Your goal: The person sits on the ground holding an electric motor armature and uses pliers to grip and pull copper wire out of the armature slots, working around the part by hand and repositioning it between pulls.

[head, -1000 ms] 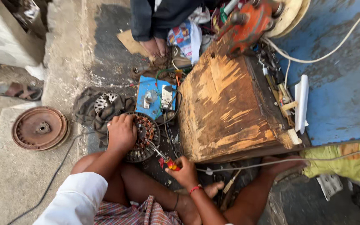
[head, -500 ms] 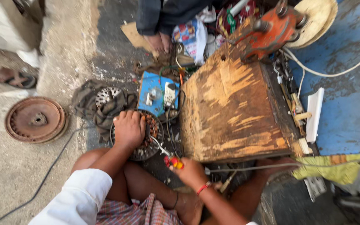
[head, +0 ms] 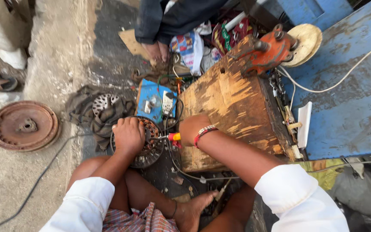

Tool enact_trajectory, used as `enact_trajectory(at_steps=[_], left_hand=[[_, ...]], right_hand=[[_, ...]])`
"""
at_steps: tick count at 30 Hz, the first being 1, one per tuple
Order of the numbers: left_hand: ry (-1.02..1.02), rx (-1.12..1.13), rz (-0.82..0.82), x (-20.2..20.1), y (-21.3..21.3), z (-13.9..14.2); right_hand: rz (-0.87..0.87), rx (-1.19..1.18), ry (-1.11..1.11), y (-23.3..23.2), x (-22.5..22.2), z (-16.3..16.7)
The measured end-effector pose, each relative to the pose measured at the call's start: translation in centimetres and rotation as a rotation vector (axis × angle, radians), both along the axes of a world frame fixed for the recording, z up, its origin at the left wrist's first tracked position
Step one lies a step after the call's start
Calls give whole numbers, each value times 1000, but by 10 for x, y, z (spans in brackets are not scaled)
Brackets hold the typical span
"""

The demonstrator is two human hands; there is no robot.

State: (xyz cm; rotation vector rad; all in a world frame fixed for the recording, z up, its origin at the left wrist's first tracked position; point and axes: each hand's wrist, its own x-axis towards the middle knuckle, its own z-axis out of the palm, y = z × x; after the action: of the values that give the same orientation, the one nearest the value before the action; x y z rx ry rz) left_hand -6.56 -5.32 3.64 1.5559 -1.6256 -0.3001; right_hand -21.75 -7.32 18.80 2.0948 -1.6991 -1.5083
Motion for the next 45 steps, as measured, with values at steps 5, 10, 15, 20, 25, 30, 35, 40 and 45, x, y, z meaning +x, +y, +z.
enact_trajectory(at_steps=[5,10,15,20,25,30,35,40,45], left_hand=[[-47,3,13,-3,2,-1],[-123,-85,2,-13,2,-7],[-130,-38,-75,-21,-3,-15],[-127,-32,-101,-27,-10,-24],[-175,-36,-197,-39,-14,-27],[-231,-68,-160,-42,-10,-18],[-207,32,-200,-41,-4,-8],[-120,-65,-171,-39,-1,-8],[-124,-96,-165,-35,-4,-11]], right_hand=[[-9,-68,-87,11,-25,-9],[-222,-208,-371,58,-83,-46],[-439,-430,-866,109,-116,-126],[-431,-640,-1149,125,-123,-217],[-260,-797,-1368,117,-120,-243],[-222,-867,-1462,118,-104,-233],[-420,-779,-1418,129,-103,-222],[-363,-761,-1358,137,-104,-208],[-407,-719,-1409,128,-99,-211]])
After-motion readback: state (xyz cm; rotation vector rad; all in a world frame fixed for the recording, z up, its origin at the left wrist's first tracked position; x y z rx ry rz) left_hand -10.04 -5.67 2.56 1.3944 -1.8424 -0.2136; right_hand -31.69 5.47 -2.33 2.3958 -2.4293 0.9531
